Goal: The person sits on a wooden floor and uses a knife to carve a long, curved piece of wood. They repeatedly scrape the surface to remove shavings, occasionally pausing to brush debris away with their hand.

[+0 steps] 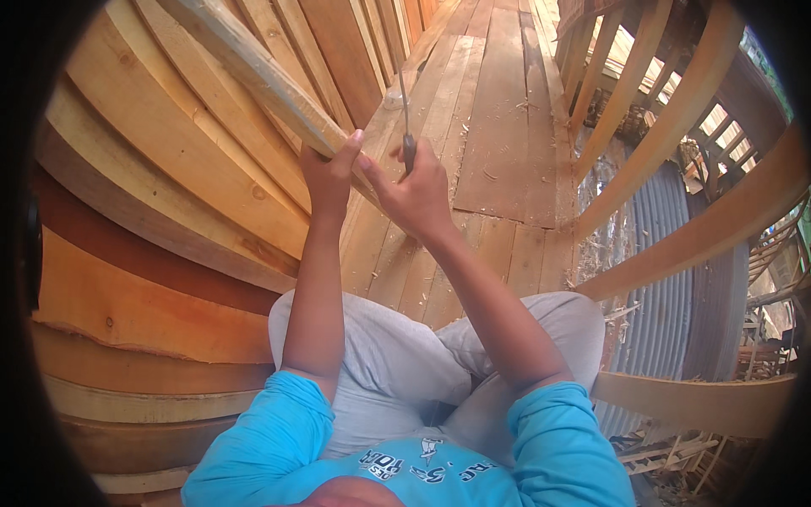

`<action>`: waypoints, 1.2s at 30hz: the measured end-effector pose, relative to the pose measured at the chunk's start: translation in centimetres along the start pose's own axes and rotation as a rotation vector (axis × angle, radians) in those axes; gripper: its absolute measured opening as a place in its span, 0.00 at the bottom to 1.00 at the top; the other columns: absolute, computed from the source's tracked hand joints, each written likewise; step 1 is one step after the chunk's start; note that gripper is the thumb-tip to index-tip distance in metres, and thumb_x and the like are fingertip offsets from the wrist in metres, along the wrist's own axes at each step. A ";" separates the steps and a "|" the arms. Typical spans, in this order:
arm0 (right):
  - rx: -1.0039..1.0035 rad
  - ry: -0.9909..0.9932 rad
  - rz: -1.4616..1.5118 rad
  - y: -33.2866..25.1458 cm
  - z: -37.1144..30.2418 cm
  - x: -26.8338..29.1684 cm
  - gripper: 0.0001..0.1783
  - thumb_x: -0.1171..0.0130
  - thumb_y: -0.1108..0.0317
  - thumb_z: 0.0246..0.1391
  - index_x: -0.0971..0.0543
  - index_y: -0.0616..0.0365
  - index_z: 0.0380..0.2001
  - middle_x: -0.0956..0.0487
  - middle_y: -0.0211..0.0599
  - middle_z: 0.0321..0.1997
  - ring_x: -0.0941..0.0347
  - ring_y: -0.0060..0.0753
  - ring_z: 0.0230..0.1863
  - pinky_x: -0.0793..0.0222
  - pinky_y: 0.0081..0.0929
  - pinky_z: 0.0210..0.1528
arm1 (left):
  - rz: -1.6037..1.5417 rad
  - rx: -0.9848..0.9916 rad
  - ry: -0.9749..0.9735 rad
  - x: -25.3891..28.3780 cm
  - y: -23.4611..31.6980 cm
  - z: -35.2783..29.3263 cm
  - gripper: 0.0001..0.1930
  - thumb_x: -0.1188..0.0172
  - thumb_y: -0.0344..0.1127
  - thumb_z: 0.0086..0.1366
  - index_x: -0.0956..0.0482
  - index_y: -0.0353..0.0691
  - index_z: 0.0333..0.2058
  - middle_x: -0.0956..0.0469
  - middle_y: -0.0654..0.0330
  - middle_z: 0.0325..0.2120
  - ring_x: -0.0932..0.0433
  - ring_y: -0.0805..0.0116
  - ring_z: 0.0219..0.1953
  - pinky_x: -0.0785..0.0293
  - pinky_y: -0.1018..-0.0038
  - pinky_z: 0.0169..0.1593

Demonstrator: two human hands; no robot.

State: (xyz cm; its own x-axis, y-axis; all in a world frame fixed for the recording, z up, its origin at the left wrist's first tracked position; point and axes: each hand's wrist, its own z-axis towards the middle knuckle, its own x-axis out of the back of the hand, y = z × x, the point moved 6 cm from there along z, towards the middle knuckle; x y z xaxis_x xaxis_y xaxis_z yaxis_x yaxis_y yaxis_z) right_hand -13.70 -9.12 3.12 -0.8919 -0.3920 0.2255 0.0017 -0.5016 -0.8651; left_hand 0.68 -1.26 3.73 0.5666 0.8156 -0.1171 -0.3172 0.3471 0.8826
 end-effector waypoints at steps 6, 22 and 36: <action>0.182 -0.028 -0.180 -9.0 4.4 -1.0 0.26 0.28 0.50 0.47 0.27 0.62 0.31 0.21 0.44 0.24 0.21 0.39 0.27 0.27 0.36 0.31 | 0.033 -0.101 -0.378 -2.9 3.7 -0.1 0.25 0.28 0.35 0.55 0.30 0.31 0.46 0.25 0.55 0.40 0.24 0.68 0.41 0.26 0.69 0.45; 0.212 0.244 -0.264 -6.2 4.2 3.5 0.17 0.30 0.61 0.49 0.23 0.64 0.25 0.24 0.40 0.20 0.28 0.31 0.25 0.34 0.33 0.30 | 1.330 0.687 -0.615 23.2 13.0 -20.3 0.19 0.44 0.34 0.65 0.26 0.38 0.55 0.21 0.43 0.44 0.22 0.44 0.48 0.27 0.58 0.51; 0.367 0.119 0.018 -6.5 4.0 1.7 0.12 0.32 0.62 0.56 0.19 0.60 0.28 0.22 0.22 0.26 0.33 0.13 0.28 0.37 0.20 0.30 | 1.362 0.897 -0.814 35.5 5.0 -37.9 0.16 0.50 0.37 0.67 0.24 0.41 0.50 0.19 0.43 0.38 0.20 0.42 0.42 0.25 0.50 0.46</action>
State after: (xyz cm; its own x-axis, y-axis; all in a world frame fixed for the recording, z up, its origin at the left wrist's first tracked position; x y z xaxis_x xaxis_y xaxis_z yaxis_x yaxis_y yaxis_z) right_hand -13.47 -9.60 10.94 -0.9367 -0.3213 0.1394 0.1600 -0.7465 -0.6458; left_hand -9.65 46.94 -13.28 0.5661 -0.2134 0.7962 -0.5204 -0.8416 0.1445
